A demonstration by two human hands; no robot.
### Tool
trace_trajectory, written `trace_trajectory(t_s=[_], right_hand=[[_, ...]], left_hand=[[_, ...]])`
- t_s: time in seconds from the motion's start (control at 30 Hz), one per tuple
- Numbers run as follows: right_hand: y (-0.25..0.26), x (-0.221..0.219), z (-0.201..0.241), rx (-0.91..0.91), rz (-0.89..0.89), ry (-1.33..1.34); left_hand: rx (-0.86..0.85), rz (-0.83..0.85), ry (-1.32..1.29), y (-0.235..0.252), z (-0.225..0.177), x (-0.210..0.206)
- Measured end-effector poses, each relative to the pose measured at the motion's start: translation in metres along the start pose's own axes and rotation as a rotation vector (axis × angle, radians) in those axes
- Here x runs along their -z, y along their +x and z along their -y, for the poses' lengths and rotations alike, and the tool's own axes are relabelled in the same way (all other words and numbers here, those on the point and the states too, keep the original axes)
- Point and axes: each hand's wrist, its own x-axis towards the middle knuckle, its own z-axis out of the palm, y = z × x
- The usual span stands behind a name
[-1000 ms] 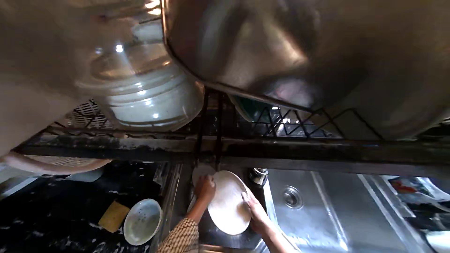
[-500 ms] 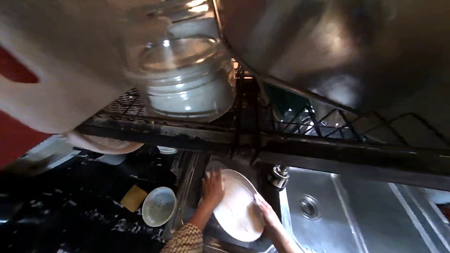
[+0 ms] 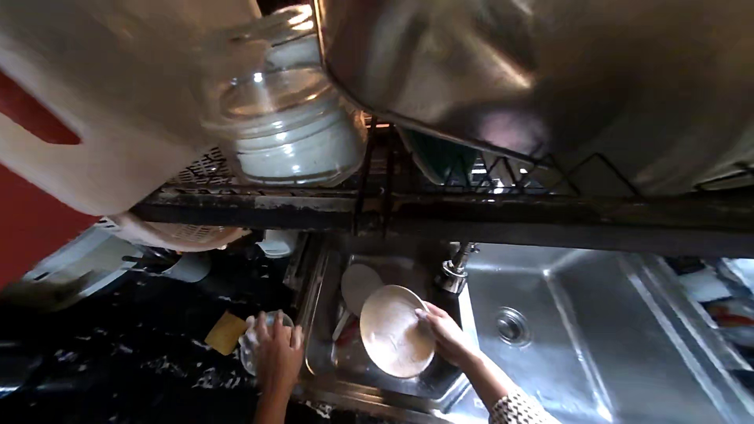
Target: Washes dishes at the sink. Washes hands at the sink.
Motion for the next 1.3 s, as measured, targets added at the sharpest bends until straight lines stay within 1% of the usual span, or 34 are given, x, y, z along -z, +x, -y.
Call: trace_trajectory(t_s=[0.07,0.1,0.13,0.17,0.2,0.23,0.3,0.33,0.37,0.43,0.47,0.5,0.53,0.57,0.63,0.67,0.73,0.77,0.8,0.83,0.87,0.93,0.97,1.03,1.07,1.13,1.2,1.3], right_hand=[[0.003,0.0,0.005,-0.039,0.011,-0.038],[0.005,-0.001,0.006,-0.052,0.012,-0.061],[0.007,-0.001,0.007,-0.06,0.012,-0.074],[0.007,-0.001,0.008,-0.065,0.01,-0.078],[0.007,0.0,0.008,-0.073,0.005,-0.076],[0.007,0.002,0.009,-0.077,0.002,-0.072],[0.01,0.005,0.01,-0.092,-0.015,-0.051],[0.012,0.006,0.008,-0.111,-0.027,-0.04],[0.014,0.006,0.006,-0.131,-0.032,-0.042],[0.019,0.005,0.005,-0.164,-0.022,-0.093],[0.021,0.005,0.006,-0.177,-0.01,-0.118],[0.022,0.005,0.008,-0.189,0.004,-0.135],[0.022,0.005,0.012,-0.198,0.016,-0.143],[0.021,0.008,0.016,-0.196,0.023,-0.149],[0.017,0.018,0.028,-0.14,-0.007,-0.196],[0.016,0.026,0.039,-0.083,-0.082,-0.281],[0.021,0.048,0.067,0.053,-0.33,-0.528],[0.029,0.06,0.08,0.081,-0.434,-0.598],[0.04,0.07,0.091,0.087,-0.499,-0.619],[0.052,0.077,0.101,0.071,-0.513,-0.595],[0.065,0.081,0.106,0.039,-0.488,-0.559],[0.102,0.096,0.094,0.021,-0.41,-0.452],[0.109,0.098,0.093,0.028,-0.397,-0.4],[0.1,0.088,0.101,0.051,-0.424,-0.272],[0.098,0.086,0.107,0.043,-0.425,-0.274],[0.086,0.079,0.119,0.007,-0.431,-0.395],[0.108,0.073,0.095,0.196,-0.683,-0.504],[0.107,0.082,0.099,0.185,-0.592,-0.561]], left_hand=[[-0.146,-0.079,0.001,0.001,-0.024,-0.005],[-0.147,-0.067,0.019,0.004,-0.032,-0.007],[-0.095,-0.006,0.03,0.008,-0.034,-0.008],[-0.015,0.087,0.038,0.014,-0.03,-0.008],[0.054,0.137,0.038,0.017,-0.022,-0.008],[0.088,0.132,0.03,0.018,-0.014,-0.009],[0.039,0.027,0.004,0.013,-0.007,-0.007],[-0.032,0.0,-0.021,0.008,-0.012,-0.005],[-0.137,0.019,-0.069,0.002,-0.026,-0.002],[-0.431,0.143,-0.2,-0.014,-0.071,-0.004],[-0.563,0.242,-0.23,-0.024,-0.097,-0.01],[-0.642,0.396,-0.199,-0.034,-0.123,-0.015],[-0.674,0.543,-0.124,-0.041,-0.146,-0.022],[-0.674,0.602,-0.08,-0.044,-0.163,-0.033],[-0.656,0.513,-0.098,-0.04,-0.184,-0.061],[-0.638,0.518,-0.097,-0.033,-0.192,-0.068],[-0.603,0.593,-0.102,-0.018,-0.207,-0.073],[-0.588,0.626,-0.106,-0.013,-0.214,-0.071],[-0.567,0.658,-0.104,-0.011,-0.223,-0.066],[-0.542,0.685,-0.096,-0.009,-0.233,-0.059],[-0.519,0.703,-0.091,-0.008,-0.241,-0.054],[-0.485,0.713,-0.089,-0.008,-0.252,-0.049],[-0.472,0.71,-0.091,-0.009,-0.255,-0.047],[-0.452,0.691,-0.114,-0.01,-0.259,-0.044],[-0.448,0.677,-0.133,-0.011,-0.26,-0.045],[-0.428,0.673,-0.176,-0.011,-0.26,-0.045],[-0.393,0.662,-0.247,-0.011,-0.258,-0.048],[-0.36,0.636,-0.391,-0.01,-0.254,-0.051]])
